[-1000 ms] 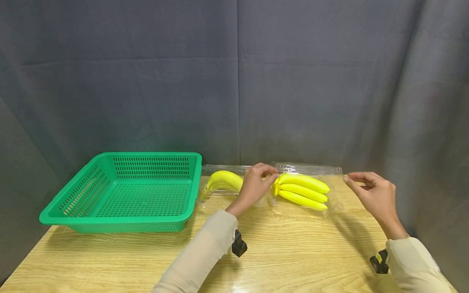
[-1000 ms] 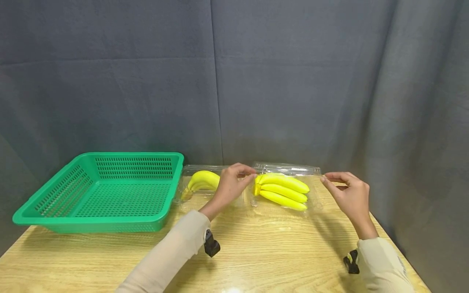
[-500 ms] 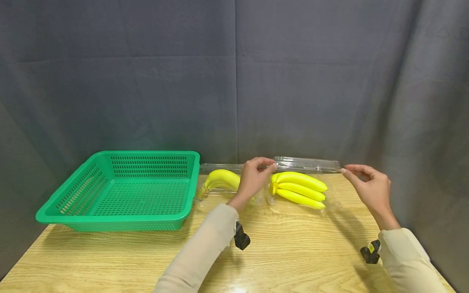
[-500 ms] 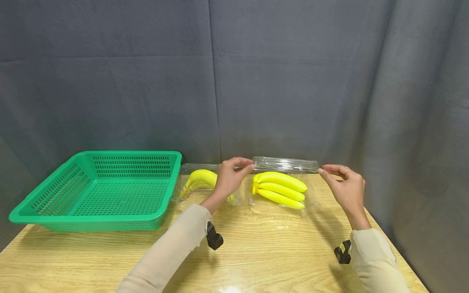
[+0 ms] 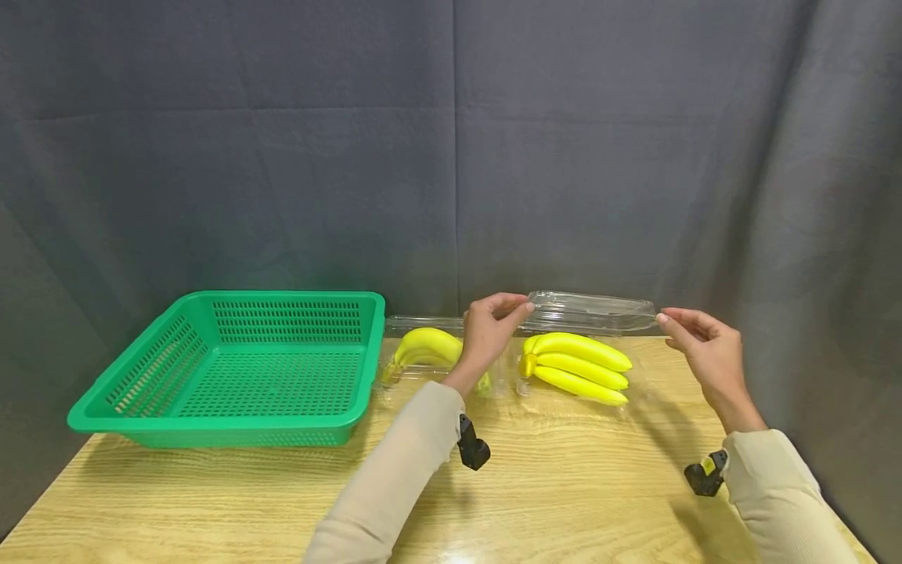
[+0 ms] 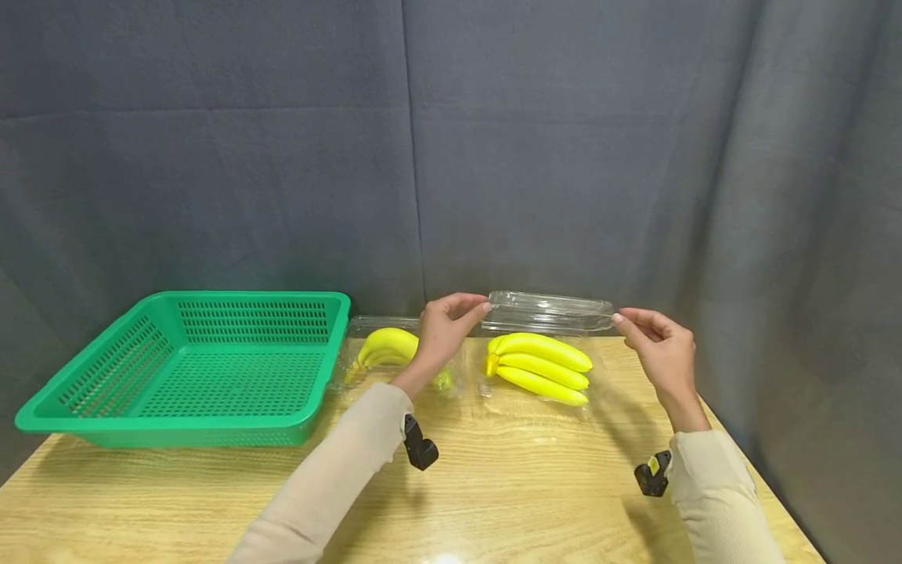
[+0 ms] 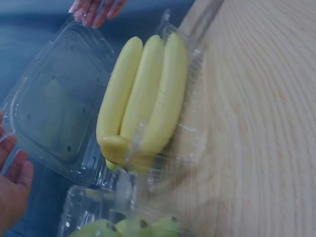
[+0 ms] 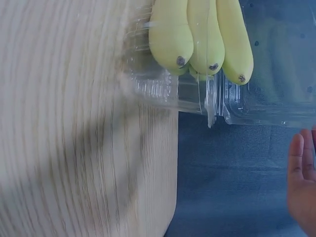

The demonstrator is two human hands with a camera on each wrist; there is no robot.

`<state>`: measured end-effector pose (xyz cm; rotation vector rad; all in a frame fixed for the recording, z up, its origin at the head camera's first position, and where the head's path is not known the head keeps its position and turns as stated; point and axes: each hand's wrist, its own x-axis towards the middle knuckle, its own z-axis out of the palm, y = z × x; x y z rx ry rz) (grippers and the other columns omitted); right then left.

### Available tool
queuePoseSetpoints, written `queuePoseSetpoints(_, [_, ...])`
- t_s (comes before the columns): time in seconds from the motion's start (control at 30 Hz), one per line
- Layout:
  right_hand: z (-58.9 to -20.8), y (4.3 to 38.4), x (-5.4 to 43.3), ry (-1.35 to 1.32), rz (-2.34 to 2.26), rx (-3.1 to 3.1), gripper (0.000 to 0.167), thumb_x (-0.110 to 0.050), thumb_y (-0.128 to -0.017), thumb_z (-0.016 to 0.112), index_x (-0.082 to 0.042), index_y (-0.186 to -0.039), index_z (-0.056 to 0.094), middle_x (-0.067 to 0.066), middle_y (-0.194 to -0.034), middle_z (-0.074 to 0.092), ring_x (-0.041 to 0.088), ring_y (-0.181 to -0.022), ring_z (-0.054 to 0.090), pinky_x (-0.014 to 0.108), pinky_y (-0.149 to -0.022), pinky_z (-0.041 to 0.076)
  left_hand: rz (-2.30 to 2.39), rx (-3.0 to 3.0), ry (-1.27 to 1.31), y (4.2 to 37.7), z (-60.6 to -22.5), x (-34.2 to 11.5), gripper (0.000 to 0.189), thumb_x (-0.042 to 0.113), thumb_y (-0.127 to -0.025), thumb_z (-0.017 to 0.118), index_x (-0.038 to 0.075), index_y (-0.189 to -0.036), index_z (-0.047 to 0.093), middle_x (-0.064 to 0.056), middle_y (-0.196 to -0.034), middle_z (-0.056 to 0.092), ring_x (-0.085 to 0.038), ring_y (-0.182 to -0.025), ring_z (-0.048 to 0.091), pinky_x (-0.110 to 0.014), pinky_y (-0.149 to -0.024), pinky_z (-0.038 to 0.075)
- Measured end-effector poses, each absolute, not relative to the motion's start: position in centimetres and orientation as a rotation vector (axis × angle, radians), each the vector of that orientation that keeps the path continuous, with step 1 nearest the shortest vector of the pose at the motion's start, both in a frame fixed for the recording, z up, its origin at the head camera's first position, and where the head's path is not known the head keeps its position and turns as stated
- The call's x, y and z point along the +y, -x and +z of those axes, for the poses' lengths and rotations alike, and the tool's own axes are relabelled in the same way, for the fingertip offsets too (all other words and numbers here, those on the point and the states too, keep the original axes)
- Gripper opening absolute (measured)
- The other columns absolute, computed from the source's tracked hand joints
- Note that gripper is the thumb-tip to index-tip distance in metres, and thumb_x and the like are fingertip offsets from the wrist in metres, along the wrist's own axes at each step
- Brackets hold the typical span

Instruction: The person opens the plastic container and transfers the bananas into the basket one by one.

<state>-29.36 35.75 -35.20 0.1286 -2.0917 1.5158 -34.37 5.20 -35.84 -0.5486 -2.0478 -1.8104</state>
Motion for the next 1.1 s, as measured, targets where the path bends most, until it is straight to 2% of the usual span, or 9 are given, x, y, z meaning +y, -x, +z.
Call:
queuePoseSetpoints(0.2, [-35.3, 29.9, 35.8, -0.141, 1.726, -1.931, 0.021, -0.009, -0.086, 0.074, 0.001, -0.104, 0.072, -0.007, -0.093, 0.071, 0.006, -0.083, 0.065, 0.016, -0.068, 0.053, -1.857, -2.002, 0.490, 35.0, -35.3, 5.8, 0.021, 0.022, -0.089, 0.073, 0.007, -0.102, 0.076, 0.006, -0.090, 0.072, -0.007, -0.082, 0.066, -0.024, -0.069, 0.053])
queuePoseSetpoints(0.6, [-34.4, 30.7, 35.1, -0.097, 1.776, -1.875, 0.028, -0.013, -0.086, 0.075, 0.002, -0.109, 0.070, -0.007, -0.094, 0.070, 0.008, -0.087, 0.063, 0.016, -0.068, 0.053, -2.042, -1.866, 0.398, 35.9, -34.5, 6.4, 0.019, 0.014, -0.086, 0.075, 0.002, -0.100, 0.075, -0.003, -0.094, 0.073, -0.010, -0.084, 0.067, -0.023, -0.073, 0.053])
queuePoseSetpoints(0.87, [-34.0, 31.4, 35.2, -0.110, 1.880, -1.810, 0.035, -0.008, -0.086, 0.074, 0.008, -0.116, 0.065, -0.006, -0.095, 0.071, 0.007, -0.088, 0.063, 0.017, -0.067, 0.054, -2.009, -1.865, 0.443, 36.8, -34.0, 6.6, 0.017, 0.011, -0.087, 0.074, 0.001, -0.101, 0.075, -0.005, -0.095, 0.073, -0.011, -0.082, 0.067, -0.020, -0.069, 0.051])
queuePoseSetpoints(1.1, [-33.3, 31.9, 35.0, -0.073, 1.852, -1.826, 0.038, -0.012, -0.085, 0.076, 0.006, -0.117, 0.066, -0.007, -0.094, 0.071, 0.006, -0.089, 0.063, 0.017, -0.068, 0.054, -2.088, -1.798, 0.454, 37.5, -33.5, 6.8, 0.017, 0.004, -0.086, 0.073, -0.003, -0.101, 0.073, -0.010, -0.097, 0.073, -0.014, -0.086, 0.067, -0.023, -0.075, 0.053])
